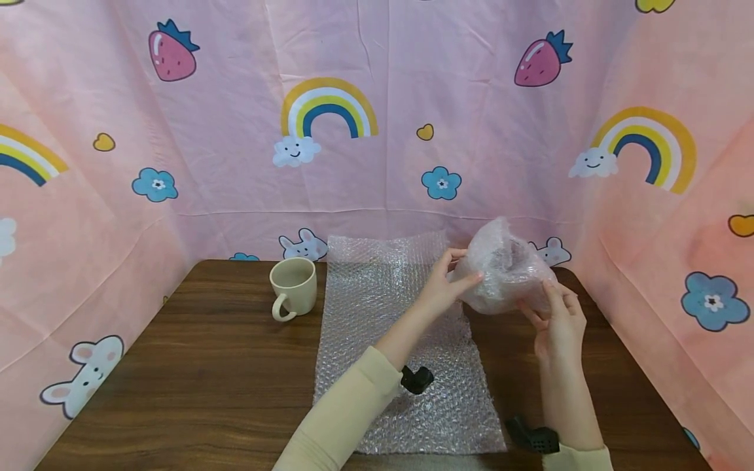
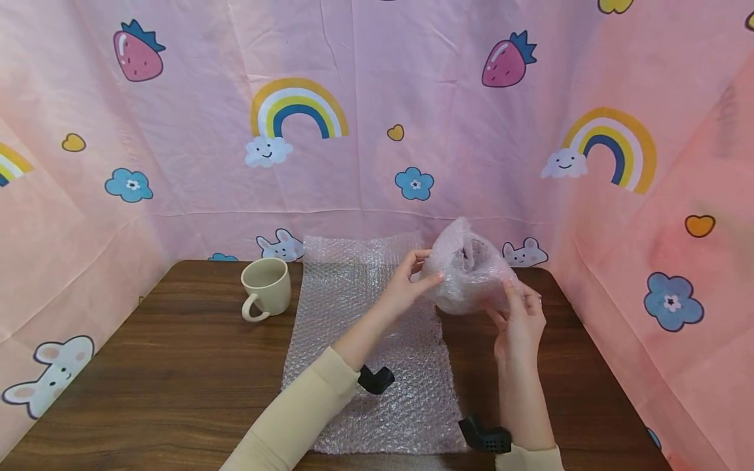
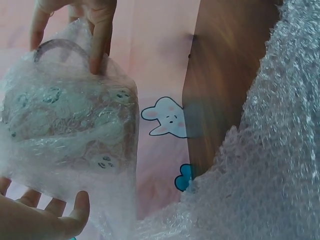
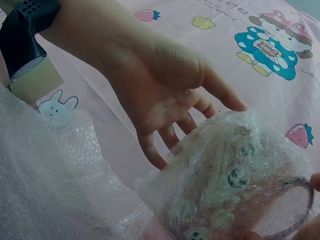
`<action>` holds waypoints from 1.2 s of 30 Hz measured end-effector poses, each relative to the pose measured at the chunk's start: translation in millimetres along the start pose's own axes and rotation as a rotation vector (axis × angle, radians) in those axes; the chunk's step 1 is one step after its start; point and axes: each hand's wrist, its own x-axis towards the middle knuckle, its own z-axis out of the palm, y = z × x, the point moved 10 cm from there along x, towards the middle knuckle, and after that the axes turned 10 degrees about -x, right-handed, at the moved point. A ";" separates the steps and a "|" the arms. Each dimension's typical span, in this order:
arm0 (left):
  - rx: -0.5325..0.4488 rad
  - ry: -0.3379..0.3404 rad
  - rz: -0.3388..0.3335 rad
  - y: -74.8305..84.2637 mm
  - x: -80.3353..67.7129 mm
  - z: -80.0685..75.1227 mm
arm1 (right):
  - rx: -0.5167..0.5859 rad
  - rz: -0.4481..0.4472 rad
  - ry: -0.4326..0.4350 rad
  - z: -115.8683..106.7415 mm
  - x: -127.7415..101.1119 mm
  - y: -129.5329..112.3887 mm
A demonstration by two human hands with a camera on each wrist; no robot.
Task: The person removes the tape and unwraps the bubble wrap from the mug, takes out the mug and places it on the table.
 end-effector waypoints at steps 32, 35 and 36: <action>0.004 0.033 -0.044 -13.8 -45.9 -79.0 | -0.307 0.069 -0.225 47.1 -29.7 60.3; -0.006 0.031 -0.053 -11.0 -51.1 -85.8 | -0.346 0.085 -0.250 50.6 -31.0 70.3; -0.006 0.030 -0.048 -6.7 -54.0 -87.4 | -0.354 0.091 -0.261 52.0 -31.5 73.6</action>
